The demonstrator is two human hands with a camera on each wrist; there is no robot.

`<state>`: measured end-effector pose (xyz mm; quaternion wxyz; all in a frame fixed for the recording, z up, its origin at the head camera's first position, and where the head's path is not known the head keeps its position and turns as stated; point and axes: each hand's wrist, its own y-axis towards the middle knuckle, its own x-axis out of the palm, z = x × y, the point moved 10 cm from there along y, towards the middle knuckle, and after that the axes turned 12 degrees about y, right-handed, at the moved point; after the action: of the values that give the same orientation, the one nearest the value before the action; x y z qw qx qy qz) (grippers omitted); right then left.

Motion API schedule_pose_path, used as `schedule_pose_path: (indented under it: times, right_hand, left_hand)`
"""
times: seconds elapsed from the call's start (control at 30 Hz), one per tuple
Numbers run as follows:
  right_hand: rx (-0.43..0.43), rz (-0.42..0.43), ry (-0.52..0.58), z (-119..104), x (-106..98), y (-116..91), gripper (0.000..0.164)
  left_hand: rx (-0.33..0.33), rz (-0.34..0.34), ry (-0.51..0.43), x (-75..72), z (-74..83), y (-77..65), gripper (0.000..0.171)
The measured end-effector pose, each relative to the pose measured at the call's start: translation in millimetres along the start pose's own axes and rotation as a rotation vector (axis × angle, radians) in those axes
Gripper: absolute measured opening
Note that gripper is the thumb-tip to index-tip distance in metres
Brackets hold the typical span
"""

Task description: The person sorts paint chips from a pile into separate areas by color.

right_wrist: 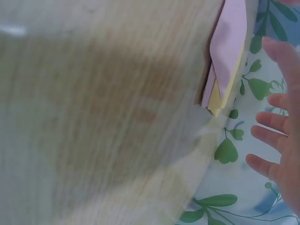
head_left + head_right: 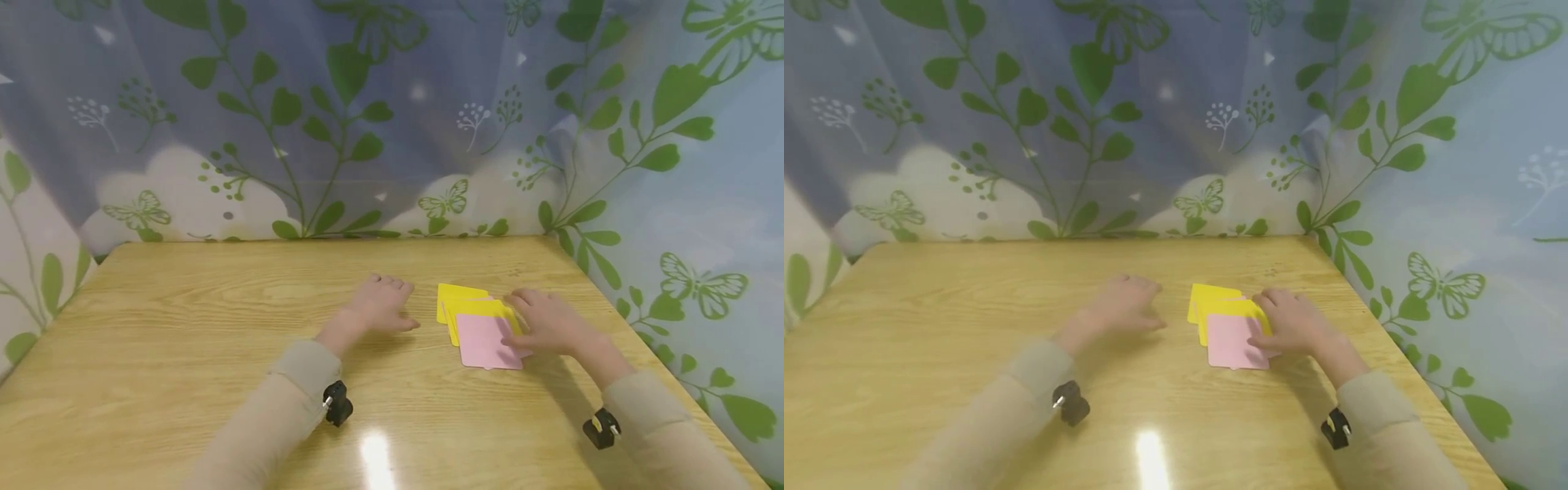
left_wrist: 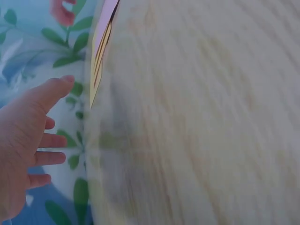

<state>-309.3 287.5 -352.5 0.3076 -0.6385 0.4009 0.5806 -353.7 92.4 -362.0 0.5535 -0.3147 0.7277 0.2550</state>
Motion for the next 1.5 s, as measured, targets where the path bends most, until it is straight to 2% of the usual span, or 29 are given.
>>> schedule_pose_path:
  times: [0.17, 0.37, 0.57, 0.8, 0.97, 1.27, 1.5]
  right_hand:
    - [-0.004, -0.069, 0.035, -1.9, 13.5, -1.9, 0.083]
    - [-0.049, -0.071, 0.054, -7.3, 20.1, -4.3, 0.090]
    - [-0.020, -0.111, 0.070, -7.0, 24.8, -4.2, 0.089]
    - [0.006, -0.166, 0.099, -6.4, 31.0, -3.0, 0.084]
    - [0.028, -0.183, 0.123, -2.1, 33.8, -4.0, 0.082]
    - [-0.009, -0.159, 0.128, 1.2, 37.7, -4.9, 0.081]
    - [-0.001, -0.165, 0.144, 3.2, 38.9, -6.7, 0.080]
  left_hand:
    - [0.039, -0.011, 0.021, -0.2, 21.9, 8.8, 0.079]
    - [0.101, -0.019, 0.076, 0.8, 49.9, 19.5, 0.081]
    - [0.148, -0.012, 0.042, 2.8, 72.3, 28.4, 0.076]
    - [0.151, -0.048, 0.010, 15.9, 83.4, 36.3, 0.093]
    - [0.178, -0.064, 0.023, 18.2, 92.2, 39.8, 0.097]
    - [0.196, -0.066, 0.046, 19.5, 104.6, 44.5, 0.097]
    - [0.202, -0.052, 0.028, 16.2, 109.4, 47.1, 0.090]
